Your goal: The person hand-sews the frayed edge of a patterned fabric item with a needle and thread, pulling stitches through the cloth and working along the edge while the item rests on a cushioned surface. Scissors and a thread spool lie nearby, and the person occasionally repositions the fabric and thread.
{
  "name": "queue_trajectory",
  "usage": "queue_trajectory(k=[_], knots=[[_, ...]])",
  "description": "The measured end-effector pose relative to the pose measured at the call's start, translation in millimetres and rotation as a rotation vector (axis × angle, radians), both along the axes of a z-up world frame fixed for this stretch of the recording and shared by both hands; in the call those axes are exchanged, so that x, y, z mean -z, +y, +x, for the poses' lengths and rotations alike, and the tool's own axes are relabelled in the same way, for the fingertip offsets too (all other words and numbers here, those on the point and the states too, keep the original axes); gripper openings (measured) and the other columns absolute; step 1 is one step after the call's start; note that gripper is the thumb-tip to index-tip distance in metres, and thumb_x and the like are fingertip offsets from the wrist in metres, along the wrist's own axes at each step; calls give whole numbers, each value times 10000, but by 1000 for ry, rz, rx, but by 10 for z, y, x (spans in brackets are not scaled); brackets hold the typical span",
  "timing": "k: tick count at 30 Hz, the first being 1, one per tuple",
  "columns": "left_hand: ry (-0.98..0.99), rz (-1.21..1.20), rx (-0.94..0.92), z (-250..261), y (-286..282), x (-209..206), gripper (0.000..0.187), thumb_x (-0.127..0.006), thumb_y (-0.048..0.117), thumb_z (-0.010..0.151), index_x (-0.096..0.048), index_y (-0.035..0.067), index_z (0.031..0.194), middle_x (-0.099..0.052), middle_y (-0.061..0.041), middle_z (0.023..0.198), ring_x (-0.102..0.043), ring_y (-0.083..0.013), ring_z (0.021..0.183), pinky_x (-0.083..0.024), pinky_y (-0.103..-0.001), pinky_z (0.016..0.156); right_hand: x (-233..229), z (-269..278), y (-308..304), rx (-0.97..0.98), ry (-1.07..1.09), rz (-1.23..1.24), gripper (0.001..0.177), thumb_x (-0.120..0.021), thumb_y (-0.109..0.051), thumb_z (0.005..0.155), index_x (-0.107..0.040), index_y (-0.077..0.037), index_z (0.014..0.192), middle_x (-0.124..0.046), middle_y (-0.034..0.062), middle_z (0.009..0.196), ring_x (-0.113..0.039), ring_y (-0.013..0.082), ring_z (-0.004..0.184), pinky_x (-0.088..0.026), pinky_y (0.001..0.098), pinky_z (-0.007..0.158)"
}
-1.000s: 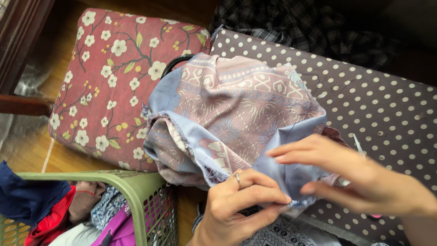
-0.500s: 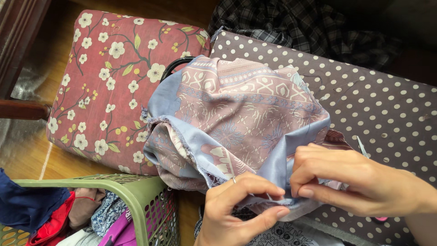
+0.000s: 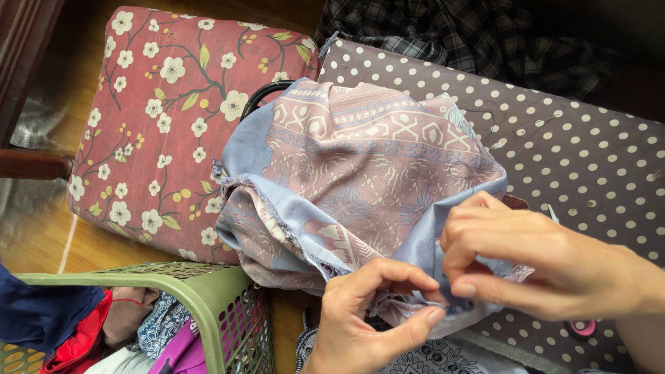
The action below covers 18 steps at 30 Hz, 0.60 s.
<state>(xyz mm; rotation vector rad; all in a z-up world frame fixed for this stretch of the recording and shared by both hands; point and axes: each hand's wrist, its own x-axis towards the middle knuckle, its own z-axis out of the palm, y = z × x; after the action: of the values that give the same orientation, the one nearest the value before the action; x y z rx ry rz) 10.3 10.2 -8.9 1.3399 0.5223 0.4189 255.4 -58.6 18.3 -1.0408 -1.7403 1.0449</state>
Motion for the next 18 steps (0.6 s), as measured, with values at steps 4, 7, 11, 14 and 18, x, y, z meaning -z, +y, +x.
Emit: queue_trajectory(k=[4,7,11,14,18], knots=[[35,-84,39,-19,15,-22,269,-827,49,874,-690,1,1101,-771,-65,986,-729,-94,936,-588,-249,876,57,67,41,34,13,-13,99,-704,-153,949,-676,-59,950,-661,11,846,-658,168,839,-481,346,847],[38,-126,51,-22,22,-34,270,-821,49,877,-685,6,1106,-766,-55,990,-727,-93,949,-583,-254,895,103,102,74,39,28,-40,99,-711,-161,948,-698,-64,929,-679,9,831,-668,164,831,-490,335,829],[53,-138,36,-6,12,-40,270,-826,42,863,-688,6,1092,-771,-57,973,-733,-95,932,-592,-260,884,118,122,67,29,132,-80,101,-711,-161,950,-701,-61,933,-664,12,825,-652,155,825,-520,314,806],[39,-165,41,-6,6,-23,276,-819,40,866,-680,10,1102,-767,-56,980,-729,-96,937,-587,-259,891,121,144,46,-19,174,-114,121,-742,-143,925,-707,-30,950,-653,34,828,-612,140,765,-534,311,763],[-2,-223,51,-11,-11,18,292,-820,42,865,-659,15,1107,-768,-56,970,-738,-102,924,-595,-261,898,151,235,35,-57,222,-171,147,-772,-89,900,-717,13,991,-691,53,841,-581,122,705,-538,297,716]])
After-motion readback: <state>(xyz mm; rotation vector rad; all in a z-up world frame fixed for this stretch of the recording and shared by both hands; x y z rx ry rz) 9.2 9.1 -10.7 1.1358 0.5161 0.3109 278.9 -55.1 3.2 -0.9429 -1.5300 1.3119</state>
